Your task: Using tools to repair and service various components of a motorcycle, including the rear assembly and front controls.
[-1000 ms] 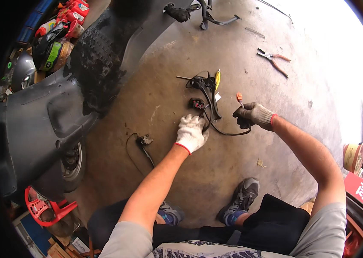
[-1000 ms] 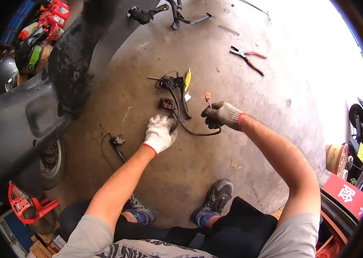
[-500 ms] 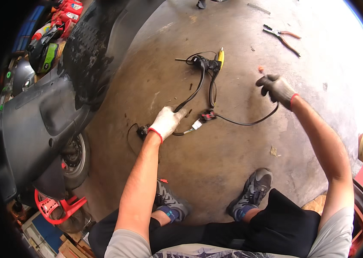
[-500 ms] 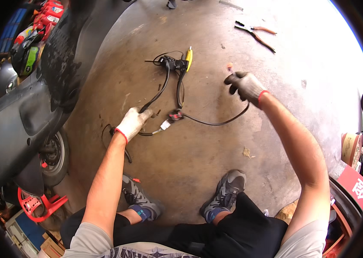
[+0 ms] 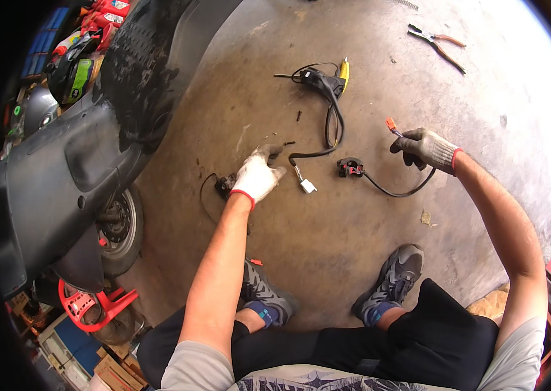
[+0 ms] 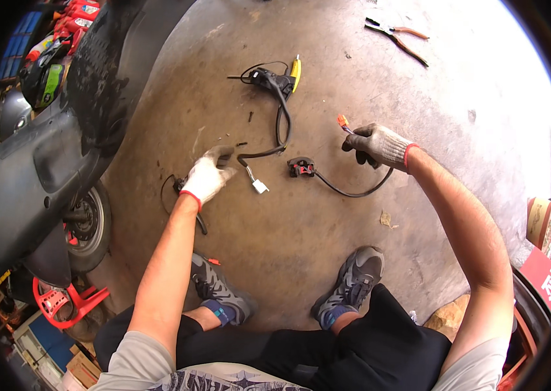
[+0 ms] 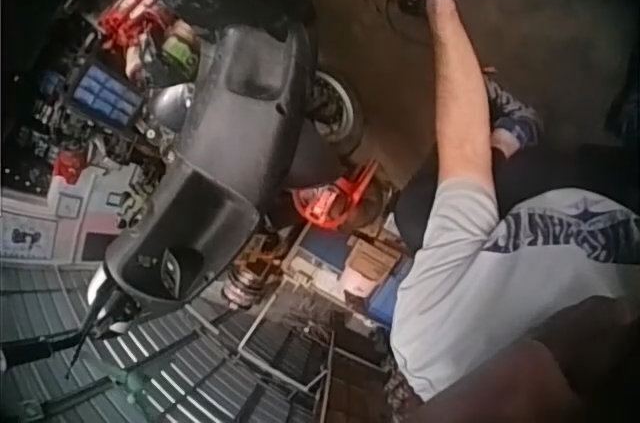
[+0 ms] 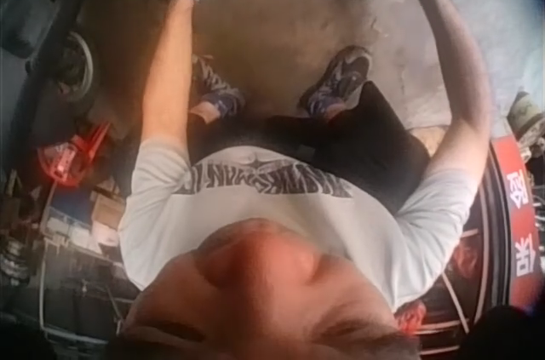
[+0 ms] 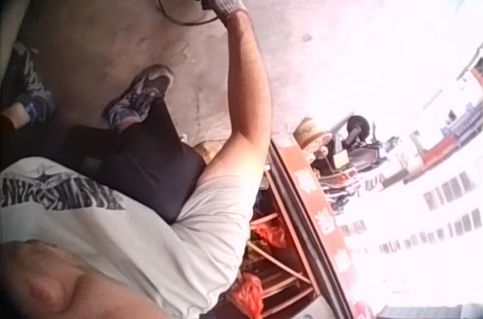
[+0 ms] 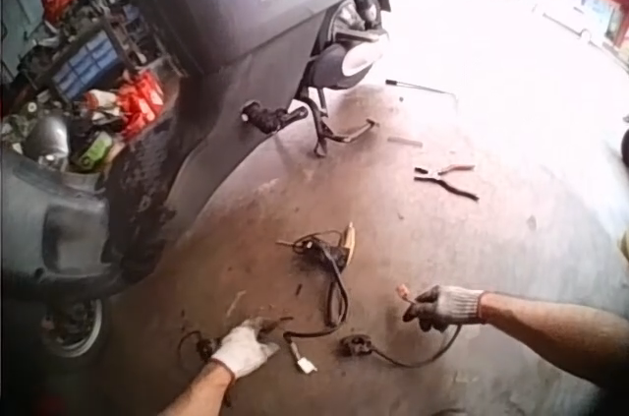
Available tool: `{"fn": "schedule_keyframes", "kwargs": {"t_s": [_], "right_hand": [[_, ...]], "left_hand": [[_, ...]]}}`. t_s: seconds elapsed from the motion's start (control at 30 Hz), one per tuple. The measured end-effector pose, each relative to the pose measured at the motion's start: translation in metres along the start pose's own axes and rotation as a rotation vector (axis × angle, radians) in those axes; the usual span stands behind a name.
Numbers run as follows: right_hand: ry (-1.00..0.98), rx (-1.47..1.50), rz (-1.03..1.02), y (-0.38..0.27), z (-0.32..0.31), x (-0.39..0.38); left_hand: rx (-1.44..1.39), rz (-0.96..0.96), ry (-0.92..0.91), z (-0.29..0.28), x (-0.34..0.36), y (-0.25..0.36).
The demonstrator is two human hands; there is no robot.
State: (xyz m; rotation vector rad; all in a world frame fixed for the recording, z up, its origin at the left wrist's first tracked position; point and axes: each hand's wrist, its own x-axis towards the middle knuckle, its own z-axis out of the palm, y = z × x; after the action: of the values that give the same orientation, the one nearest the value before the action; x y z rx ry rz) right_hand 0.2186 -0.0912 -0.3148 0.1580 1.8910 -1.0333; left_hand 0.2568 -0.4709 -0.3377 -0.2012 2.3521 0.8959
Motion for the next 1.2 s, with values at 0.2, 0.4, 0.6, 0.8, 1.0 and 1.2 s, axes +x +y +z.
{"fn": "schedule_keyframes", "kwargs": {"t_s": [0.2, 0.4, 0.6, 0.8, 1.0, 1.2], "right_hand": [[-0.098, 0.042, -0.009, -0.009, 0.019, 0.004], [-0.11, 0.027, -0.022, -0.007, 0.023, 0.002], [-0.12, 0.015, -0.027, -0.013, 0.026, -0.008], [-0.149, -0.025, -0.064, -0.018, 0.036, -0.009], [-0.083, -0.025, -0.093, -0.014, 0.039, -0.008], [0.03, -0.019, -0.119, -0.027, 0.041, -0.009]], "left_hand": [[0.191, -0.036, 0.533, 0.054, -0.022, -0.016], [0.156, 0.116, 0.548, 0.108, -0.042, -0.004], [-0.143, -0.213, 0.278, 0.104, -0.031, 0.001], [-0.687, -0.449, 0.023, 0.102, -0.017, 0.021], [-0.956, -0.424, 0.168, 0.103, -0.014, 0.033], [-1.298, -0.222, 0.183, 0.087, -0.015, 0.05]]}}
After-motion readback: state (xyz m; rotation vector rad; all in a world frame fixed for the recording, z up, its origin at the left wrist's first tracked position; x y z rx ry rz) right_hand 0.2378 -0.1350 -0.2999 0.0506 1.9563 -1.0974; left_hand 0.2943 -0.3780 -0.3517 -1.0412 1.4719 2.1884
